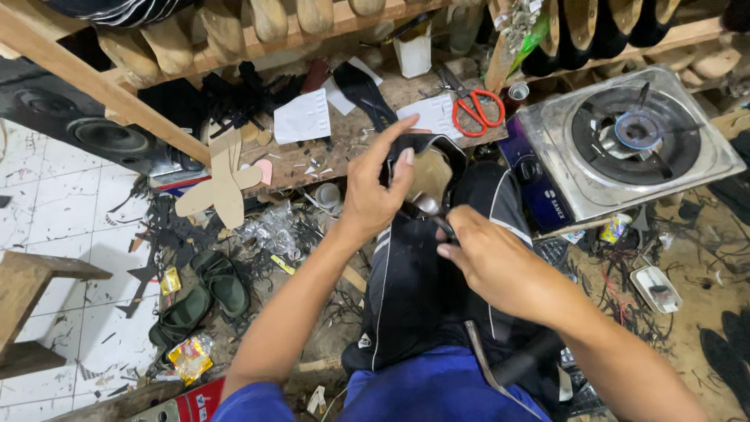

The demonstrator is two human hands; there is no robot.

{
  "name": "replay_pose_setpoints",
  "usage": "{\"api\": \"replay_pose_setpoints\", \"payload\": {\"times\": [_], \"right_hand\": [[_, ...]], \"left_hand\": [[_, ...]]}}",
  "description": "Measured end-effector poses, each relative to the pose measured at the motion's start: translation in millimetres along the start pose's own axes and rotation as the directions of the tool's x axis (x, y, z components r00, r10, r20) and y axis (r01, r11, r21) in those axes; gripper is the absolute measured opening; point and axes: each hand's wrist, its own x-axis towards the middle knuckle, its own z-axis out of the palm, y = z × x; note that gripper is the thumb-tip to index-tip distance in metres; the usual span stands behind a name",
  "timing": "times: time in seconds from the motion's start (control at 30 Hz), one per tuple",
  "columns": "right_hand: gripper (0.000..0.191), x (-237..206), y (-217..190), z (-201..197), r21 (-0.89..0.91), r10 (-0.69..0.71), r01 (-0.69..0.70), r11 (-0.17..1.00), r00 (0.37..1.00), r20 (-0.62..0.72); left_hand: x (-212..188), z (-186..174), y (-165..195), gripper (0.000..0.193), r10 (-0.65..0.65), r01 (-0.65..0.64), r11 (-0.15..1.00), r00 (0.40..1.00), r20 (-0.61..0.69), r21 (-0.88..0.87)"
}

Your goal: The person sits on the floor of a shoe workshop and pulls a black fabric upper over a wooden shoe last, smoothing and pressing the fabric around the last by hand. They then tap and press the shoe with a hammer to set the shape, working the toe and sides before lifting the shaped shoe off the last.

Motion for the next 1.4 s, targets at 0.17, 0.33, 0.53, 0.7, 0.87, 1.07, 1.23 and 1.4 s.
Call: {"api": "replay_pose_setpoints", "payload": {"times": [0.17,0.33,0.53,0.7,0.87,1.07,1.23,1.4], "right_hand": [[0.016,-1.5,25.1,10.6,0.562,0.311,-0.299,0.771,0.947,0.077],[0.021,4.8,51.4,23.6,0.429,0.518,-0.453,0.782,0.854,-0.043],[0.023,35.5,69.6,50.0,0.178,0.430,-0.410,0.895,0.898,-0.094],[0.024,57.2,46.1,67.1,0.338,0.125,0.029,0.941,0.896,-0.426],[0.027,108.0,38.6,85.6,-0.226,0.387,-0.386,0.895,0.921,-0.038],[0.026,68.5,29.7,80.2,0.069,0.365,-0.368,0.927,0.930,0.050],[0.030,25.8,19.5,97.4,0.087,0.402,-0.542,0.836,0.712,0.575],[0.037,7.1,44.3,116.6,0.342,0.345,-0.234,0.910,0.885,-0.312]], "left_hand": [[3.4,5.2,-36.8,0.058,0.076,-0.076,0.996,0.997,0.014,-0.035],[-5.7,47.9,-96.8,0.061,-0.442,0.456,0.886,0.886,0.138,-0.088],[-41.0,41.1,-174.5,0.058,-0.402,0.520,0.752,0.849,0.344,-0.405],[-49.0,14.5,-198.8,0.056,-0.400,0.522,0.719,0.851,0.341,-0.459],[-48.0,-8.7,-204.7,0.059,-0.354,0.461,0.796,0.880,0.317,-0.391],[-62.6,-9.3,-196.6,0.058,-0.396,0.534,0.626,0.845,0.359,-0.568],[-84.2,-5.4,-182.5,0.055,-0.526,0.579,0.591,0.805,0.275,-0.561],[-68.4,-31.6,-156.9,0.056,-0.532,0.464,0.488,0.830,0.169,-0.740]]}}
